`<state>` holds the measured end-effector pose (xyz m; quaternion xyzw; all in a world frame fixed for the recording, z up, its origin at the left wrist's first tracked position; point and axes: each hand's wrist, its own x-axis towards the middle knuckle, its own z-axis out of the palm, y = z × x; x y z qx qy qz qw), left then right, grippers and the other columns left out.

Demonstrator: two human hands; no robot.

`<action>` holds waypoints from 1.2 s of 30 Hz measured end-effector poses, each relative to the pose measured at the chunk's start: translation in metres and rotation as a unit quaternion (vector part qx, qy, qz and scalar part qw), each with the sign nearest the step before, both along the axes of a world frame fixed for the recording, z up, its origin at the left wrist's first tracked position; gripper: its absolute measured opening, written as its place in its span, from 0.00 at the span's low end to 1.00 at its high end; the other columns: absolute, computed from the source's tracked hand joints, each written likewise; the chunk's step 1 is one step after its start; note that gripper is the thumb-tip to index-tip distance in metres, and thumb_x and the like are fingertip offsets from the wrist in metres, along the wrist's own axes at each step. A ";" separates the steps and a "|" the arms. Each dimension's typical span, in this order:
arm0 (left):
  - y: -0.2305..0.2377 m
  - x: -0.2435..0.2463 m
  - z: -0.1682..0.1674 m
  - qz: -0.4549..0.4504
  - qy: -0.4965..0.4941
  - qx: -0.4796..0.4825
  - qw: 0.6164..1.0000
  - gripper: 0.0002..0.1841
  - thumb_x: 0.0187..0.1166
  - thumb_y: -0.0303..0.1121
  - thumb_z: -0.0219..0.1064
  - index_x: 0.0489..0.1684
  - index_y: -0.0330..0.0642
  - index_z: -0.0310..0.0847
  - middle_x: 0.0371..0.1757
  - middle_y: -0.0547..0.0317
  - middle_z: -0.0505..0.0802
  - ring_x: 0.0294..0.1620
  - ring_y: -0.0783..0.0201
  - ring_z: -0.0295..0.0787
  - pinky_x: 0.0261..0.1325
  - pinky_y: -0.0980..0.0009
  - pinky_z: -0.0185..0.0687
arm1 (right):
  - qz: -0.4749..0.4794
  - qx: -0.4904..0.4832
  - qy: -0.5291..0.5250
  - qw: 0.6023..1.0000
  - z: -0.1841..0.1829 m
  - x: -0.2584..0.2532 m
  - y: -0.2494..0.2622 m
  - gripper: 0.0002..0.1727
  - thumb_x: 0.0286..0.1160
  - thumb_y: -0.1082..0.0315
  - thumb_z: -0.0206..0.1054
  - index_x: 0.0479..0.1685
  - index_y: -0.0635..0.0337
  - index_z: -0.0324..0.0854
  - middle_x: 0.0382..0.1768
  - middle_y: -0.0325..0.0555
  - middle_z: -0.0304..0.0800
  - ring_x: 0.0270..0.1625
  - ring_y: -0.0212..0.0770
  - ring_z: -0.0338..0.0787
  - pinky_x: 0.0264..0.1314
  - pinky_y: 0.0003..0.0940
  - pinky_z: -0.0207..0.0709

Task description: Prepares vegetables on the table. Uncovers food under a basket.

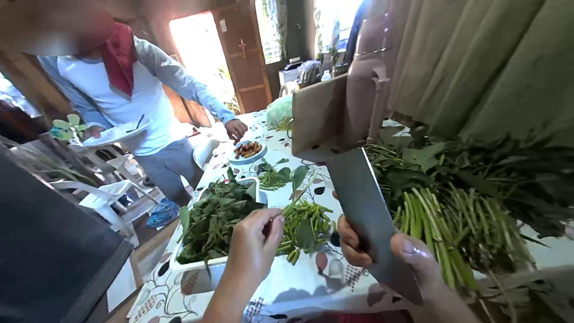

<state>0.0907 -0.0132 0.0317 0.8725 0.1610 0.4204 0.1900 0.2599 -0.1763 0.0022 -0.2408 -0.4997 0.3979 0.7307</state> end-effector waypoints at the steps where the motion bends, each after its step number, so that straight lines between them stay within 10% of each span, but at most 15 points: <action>1: -0.004 0.001 -0.004 -0.009 -0.017 0.005 1.000 0.12 0.80 0.31 0.61 0.43 0.35 0.92 0.34 0.58 0.92 0.30 0.82 0.82 0.37 0.88 0.77 | -0.006 -0.004 -0.006 1.000 0.001 0.001 -0.002 0.45 0.65 0.33 0.72 0.76 0.52 0.63 0.37 0.26 0.76 0.28 0.19 0.73 0.28 0.13 0.67; 13: -0.017 0.006 -0.022 0.022 -0.053 0.096 0.994 0.11 0.76 0.29 0.64 0.38 0.36 0.93 0.29 0.58 0.91 0.30 0.77 0.84 0.38 0.87 0.79 | 0.032 -0.096 -0.066 0.993 0.005 -0.002 0.024 0.53 0.57 0.33 0.76 0.79 0.50 0.51 0.33 0.21 0.74 0.25 0.14 0.69 0.24 0.10 0.64; 21: -0.031 0.005 -0.013 0.147 0.009 0.130 0.981 0.07 0.72 0.28 0.66 0.33 0.37 0.91 0.29 0.53 0.92 0.29 0.60 0.91 0.32 0.65 0.87 | -0.230 -0.210 -0.258 0.915 0.011 -0.030 0.054 0.51 0.51 0.41 0.77 0.79 0.56 0.63 0.45 0.39 0.89 0.43 0.28 0.91 0.46 0.31 0.87; 25: -0.036 -0.004 -0.020 0.185 0.038 0.119 0.975 0.08 0.75 0.28 0.66 0.35 0.36 0.93 0.32 0.49 0.94 0.31 0.55 0.94 0.32 0.60 0.88 | -0.275 -0.245 -0.145 0.918 0.012 -0.028 0.062 0.39 0.68 0.54 0.71 0.79 0.62 0.64 0.38 0.40 0.85 0.33 0.28 0.83 0.37 0.28 0.79; 28: -0.029 -0.016 -0.020 0.193 0.039 0.118 0.973 0.10 0.78 0.29 0.64 0.40 0.37 0.94 0.32 0.51 0.94 0.29 0.57 0.92 0.31 0.62 0.87 | -0.117 -0.228 -0.024 0.966 0.001 -0.003 0.055 0.21 0.83 0.50 0.54 0.65 0.52 0.61 0.23 0.27 0.70 0.16 0.20 0.67 0.19 0.14 0.66; 31: -0.014 -0.020 -0.020 0.191 0.008 0.062 0.980 0.12 0.81 0.31 0.62 0.44 0.34 0.92 0.33 0.50 0.93 0.31 0.61 0.89 0.36 0.66 0.86 | -0.007 -0.183 -0.029 0.983 -0.008 0.005 0.047 0.28 0.72 0.38 0.64 0.55 0.48 0.65 0.26 0.27 0.74 0.18 0.19 0.70 0.20 0.13 0.67; 36: -0.008 -0.010 -0.011 0.002 -0.135 -0.279 0.951 0.06 0.78 0.27 0.64 0.45 0.37 0.87 0.25 0.74 0.85 0.17 0.86 0.71 0.20 0.89 0.67 | 0.051 -0.130 -0.085 0.987 0.005 -0.002 0.033 0.42 0.63 0.30 0.70 0.70 0.45 0.63 0.31 0.23 0.77 0.22 0.17 0.71 0.23 0.13 0.66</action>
